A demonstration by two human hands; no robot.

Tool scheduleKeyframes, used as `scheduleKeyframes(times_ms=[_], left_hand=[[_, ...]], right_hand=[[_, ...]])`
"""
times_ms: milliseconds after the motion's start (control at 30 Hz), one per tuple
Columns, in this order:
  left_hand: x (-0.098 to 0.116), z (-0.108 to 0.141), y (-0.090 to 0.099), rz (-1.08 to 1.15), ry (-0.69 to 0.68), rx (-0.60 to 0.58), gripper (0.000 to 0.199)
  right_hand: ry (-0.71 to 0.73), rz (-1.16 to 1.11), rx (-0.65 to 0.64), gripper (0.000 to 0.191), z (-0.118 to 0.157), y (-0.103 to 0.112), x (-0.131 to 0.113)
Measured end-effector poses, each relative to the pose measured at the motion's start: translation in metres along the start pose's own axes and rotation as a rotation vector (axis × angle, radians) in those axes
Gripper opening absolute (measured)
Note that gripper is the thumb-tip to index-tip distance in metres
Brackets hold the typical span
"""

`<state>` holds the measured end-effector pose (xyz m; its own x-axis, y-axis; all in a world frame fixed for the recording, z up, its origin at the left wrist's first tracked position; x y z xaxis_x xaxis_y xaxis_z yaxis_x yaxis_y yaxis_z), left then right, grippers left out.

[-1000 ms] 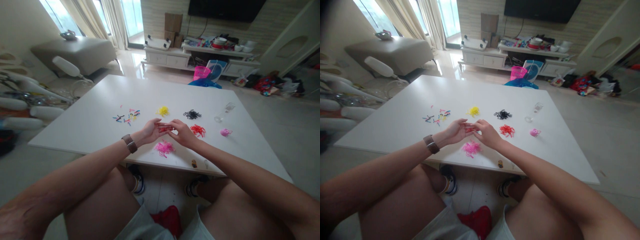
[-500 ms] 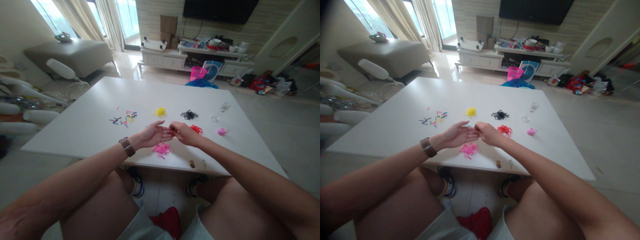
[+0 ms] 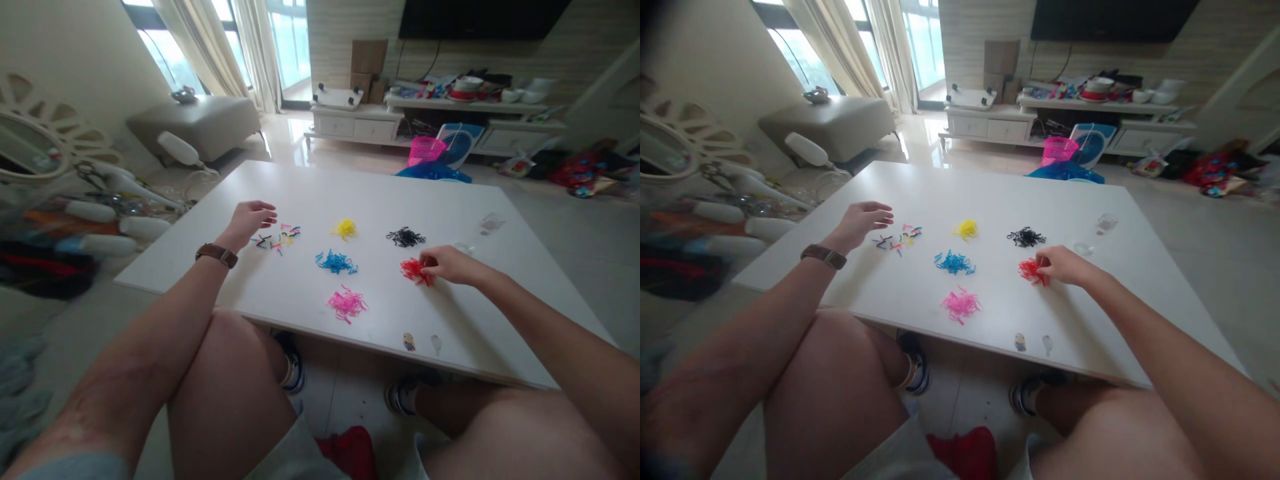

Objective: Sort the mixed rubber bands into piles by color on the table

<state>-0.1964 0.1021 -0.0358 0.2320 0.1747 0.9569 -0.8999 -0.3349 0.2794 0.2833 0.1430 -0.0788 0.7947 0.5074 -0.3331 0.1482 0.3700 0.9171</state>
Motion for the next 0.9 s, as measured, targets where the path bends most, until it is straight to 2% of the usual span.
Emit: scheduleKeyframes(times_ms=[67,133,200,300,433,567,633,700,833,900], left_hand=[[-0.014,-0.006,0.02,-0.135,0.037,0.032,0.021],[-0.025,-0.009,0.028,-0.303,0.048,-0.039,0.021],[-0.033,-0.01,0.028,-0.471,0.026,-0.14,0.018],[-0.041,-0.013,0.02,-0.622,-0.088,-0.269,0.022],[-0.054,-0.017,-0.001,-0.723,-0.186,-0.471,0.022],[-0.063,-0.018,-0.018,-0.783,-0.186,-0.544,0.011],[-0.063,-0.018,-0.02,-0.795,-0.169,-0.537,0.008],[-0.058,-0.02,-0.015,-0.796,-0.174,-0.477,0.008],[-0.048,-0.026,0.013,-0.756,-0.157,-0.146,0.003],[-0.051,-0.026,0.022,-0.755,-0.061,-0.068,0.005]], right_hand=[[-0.009,0.039,0.041,0.008,-0.001,0.002,0.0],[-0.01,0.087,0.079,0.007,-0.003,0.004,-0.001],[-0.006,0.114,0.103,0.006,-0.004,0.007,-0.003],[0.009,0.121,0.135,0.008,-0.005,0.008,-0.004],[0.03,0.13,0.131,0.01,-0.005,0.004,-0.006],[0.037,0.147,0.113,0.012,-0.004,0.004,-0.012],[0.04,0.154,0.122,0.014,-0.003,0.006,-0.014],[0.045,0.155,0.141,0.017,-0.003,0.01,-0.016],[0.058,0.143,0.185,0.017,-0.002,0.015,-0.016],[0.065,0.136,0.194,0.017,-0.001,0.016,-0.016]])
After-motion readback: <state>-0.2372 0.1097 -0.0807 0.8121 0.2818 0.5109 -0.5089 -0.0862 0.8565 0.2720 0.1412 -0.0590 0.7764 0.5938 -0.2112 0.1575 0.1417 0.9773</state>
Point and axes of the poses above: each hand's wrist, its own z-axis away from the middle knuckle, its own y-axis out of the back of the hand, x = y × z, the point moved 4 cm from there along -z, towards the middle knuckle, and after that the axes turned 4 degrees about y, right-handed, at the moved point
